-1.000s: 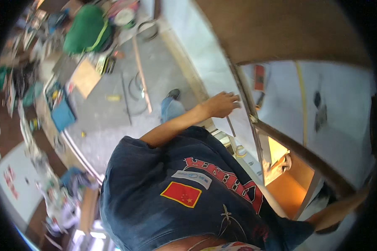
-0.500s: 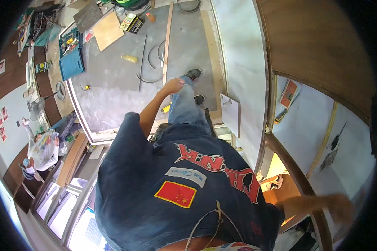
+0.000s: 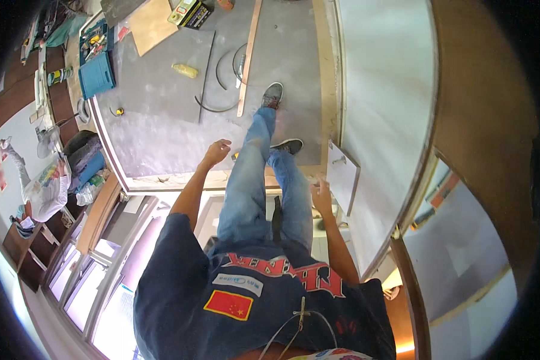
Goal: The person applies a strip of edge banding to the edge of a wooden cabinet shelf. They use a utility knife to trim the excess material and scissors to cut the strip to length. The person then uses a sanding block to smooth the edges of the applied banding.
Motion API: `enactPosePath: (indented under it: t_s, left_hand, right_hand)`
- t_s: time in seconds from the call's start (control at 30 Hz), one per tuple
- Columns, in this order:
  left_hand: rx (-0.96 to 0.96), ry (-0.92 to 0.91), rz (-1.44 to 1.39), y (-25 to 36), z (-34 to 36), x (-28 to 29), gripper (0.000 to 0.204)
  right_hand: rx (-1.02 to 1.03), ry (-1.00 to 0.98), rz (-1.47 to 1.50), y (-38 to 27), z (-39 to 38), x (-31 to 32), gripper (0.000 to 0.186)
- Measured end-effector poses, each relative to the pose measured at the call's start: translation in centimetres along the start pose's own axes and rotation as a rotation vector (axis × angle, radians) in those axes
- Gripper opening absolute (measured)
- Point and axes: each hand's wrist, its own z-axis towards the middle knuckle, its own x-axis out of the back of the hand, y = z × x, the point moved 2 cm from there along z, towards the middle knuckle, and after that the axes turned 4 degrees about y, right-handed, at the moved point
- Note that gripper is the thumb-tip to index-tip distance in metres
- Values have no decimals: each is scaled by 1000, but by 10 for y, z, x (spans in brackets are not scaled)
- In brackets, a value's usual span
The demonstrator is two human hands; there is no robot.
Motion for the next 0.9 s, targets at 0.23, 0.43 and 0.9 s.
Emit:
enactPosePath:
  t_s: [0.23,0.43,0.9]
  left_hand:
    - [-33,157,-38,-67,188,15,35]
    - [110,385,-63,-117,347,23,44]
    - [340,674,-404,-210,467,-8,25]
  right_hand:
    - [15,26,-368,-22,52,-61,51]
    - [-31,133,-325,-44,101,-59,36]
    - [-36,-37,-315,-78,177,-67,26]
